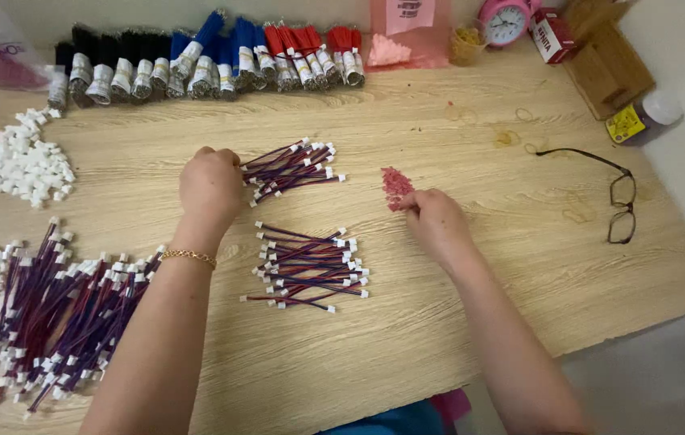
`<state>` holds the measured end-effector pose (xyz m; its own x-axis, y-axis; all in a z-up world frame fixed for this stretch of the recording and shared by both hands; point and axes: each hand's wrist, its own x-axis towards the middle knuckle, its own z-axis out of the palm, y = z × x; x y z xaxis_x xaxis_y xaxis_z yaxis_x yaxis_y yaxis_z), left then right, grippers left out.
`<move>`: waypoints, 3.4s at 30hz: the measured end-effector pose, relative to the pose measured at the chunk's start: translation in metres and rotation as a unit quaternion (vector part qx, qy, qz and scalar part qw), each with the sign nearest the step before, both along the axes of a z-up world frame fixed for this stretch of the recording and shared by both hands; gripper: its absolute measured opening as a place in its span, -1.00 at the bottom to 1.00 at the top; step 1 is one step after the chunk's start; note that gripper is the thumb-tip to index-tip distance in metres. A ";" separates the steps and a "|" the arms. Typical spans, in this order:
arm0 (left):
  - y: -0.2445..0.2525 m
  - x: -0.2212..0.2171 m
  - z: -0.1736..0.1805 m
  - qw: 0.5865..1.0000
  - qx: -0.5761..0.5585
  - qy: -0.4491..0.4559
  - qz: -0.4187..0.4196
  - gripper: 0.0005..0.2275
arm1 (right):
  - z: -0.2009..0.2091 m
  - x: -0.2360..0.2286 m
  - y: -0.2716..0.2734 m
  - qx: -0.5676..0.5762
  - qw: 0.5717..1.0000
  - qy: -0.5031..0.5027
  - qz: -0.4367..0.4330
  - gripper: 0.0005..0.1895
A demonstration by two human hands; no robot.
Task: Sorting and organizing small wire cables into bundles on a wooden table
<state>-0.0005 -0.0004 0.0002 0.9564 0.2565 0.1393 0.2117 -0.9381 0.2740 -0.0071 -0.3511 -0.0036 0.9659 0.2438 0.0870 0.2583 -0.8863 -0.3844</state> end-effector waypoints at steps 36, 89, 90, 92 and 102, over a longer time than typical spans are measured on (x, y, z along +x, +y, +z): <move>-0.058 -0.099 0.023 0.645 -0.747 -0.159 0.026 -0.83 | 0.106 -0.067 0.122 0.516 0.829 0.159 0.148 -0.84; -0.026 -0.106 0.052 0.912 -0.407 0.018 -0.049 -0.72 | 0.067 -0.062 0.138 0.294 0.922 0.068 0.244 -0.85; -0.021 -0.099 0.060 0.958 -0.279 0.064 0.023 -0.76 | 0.059 -0.063 0.138 0.287 0.926 0.073 0.234 -0.83; 0.007 -0.055 0.025 0.975 -0.220 0.014 0.013 -0.78 | 0.057 -0.065 0.128 0.286 0.931 0.076 0.216 -0.83; 0.037 0.005 -0.042 0.997 -0.049 0.044 -0.042 -0.87 | -0.007 -0.016 -0.005 0.162 0.986 0.030 -0.030 -0.79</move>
<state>0.0042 0.0363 -0.0415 0.9825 0.1835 0.0333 0.1607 -0.9234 0.3485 -0.0228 -0.3565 -0.0109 0.9836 0.1551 0.0923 0.1769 -0.7275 -0.6629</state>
